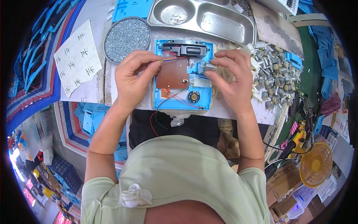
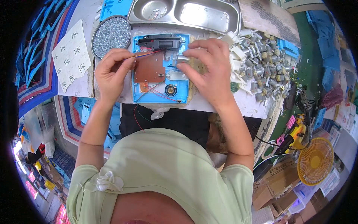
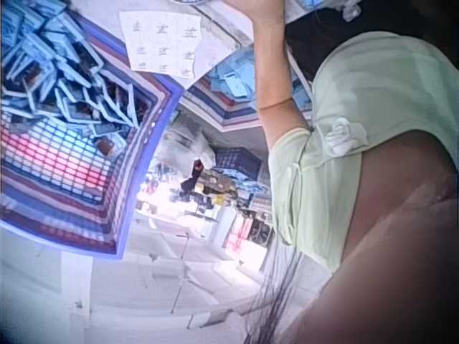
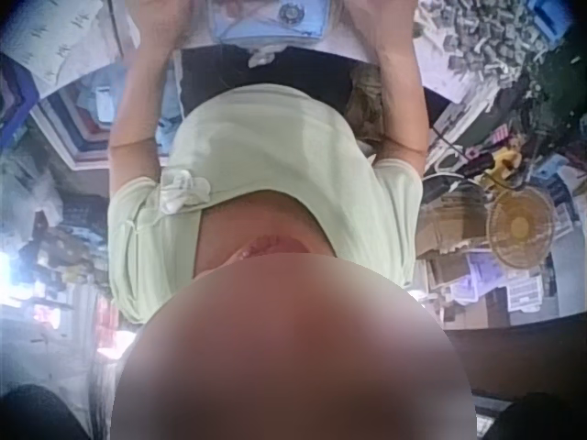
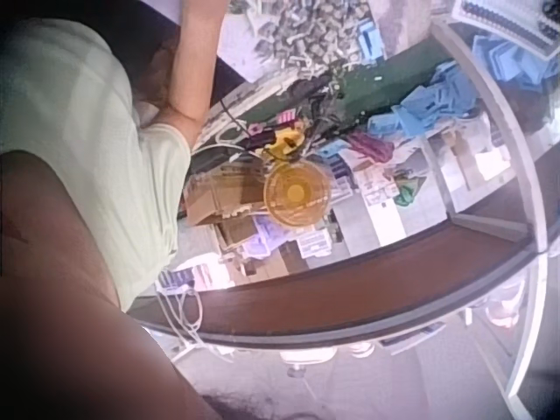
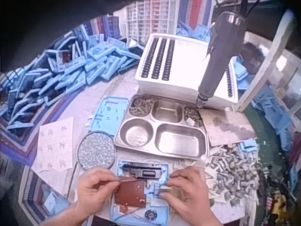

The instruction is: Assembling electronic components into a blue plastic casing, involving soldering and manual part placement.

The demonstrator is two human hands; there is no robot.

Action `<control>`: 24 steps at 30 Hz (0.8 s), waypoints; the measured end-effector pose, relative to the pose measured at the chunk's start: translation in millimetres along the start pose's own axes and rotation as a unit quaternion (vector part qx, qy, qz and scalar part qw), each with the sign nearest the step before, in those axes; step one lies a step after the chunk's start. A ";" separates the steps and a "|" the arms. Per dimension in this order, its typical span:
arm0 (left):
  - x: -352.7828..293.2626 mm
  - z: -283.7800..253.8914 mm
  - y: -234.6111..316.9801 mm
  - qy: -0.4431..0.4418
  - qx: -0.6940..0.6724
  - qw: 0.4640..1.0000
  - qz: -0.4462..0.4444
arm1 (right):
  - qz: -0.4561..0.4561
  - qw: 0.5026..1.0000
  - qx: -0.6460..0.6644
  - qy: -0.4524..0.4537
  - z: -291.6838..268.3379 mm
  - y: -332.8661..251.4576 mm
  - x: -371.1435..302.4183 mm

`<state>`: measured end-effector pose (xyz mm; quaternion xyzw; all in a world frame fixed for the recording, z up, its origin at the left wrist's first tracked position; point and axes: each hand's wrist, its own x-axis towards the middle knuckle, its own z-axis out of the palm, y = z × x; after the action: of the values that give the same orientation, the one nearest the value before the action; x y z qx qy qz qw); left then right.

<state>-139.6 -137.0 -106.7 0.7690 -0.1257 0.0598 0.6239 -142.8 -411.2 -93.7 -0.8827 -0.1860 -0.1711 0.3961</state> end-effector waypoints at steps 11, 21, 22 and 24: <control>-1.1 11.1 8.7 -0.082 0.149 0.954 0.246 | 0.055 0.990 -0.062 -0.110 -0.2 -1.5 10.4; -0.7 9.6 5.3 -0.102 0.166 0.941 0.278 | -0.147 0.984 -0.060 -0.078 16.0 -22.8 36.6; -0.1 10.5 4.8 -0.101 0.164 0.940 0.282 | -0.167 0.981 -0.049 -0.083 23.8 -22.3 39.1; -0.5 9.7 5.0 -0.091 0.165 0.940 0.285 | -0.142 0.983 -0.073 -0.090 25.9 -25.6 42.7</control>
<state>-142.0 -147.4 -104.2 0.7952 -0.3844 0.1852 0.4309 -113.5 -367.5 -74.5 -0.8856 -0.3315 -0.1589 0.2838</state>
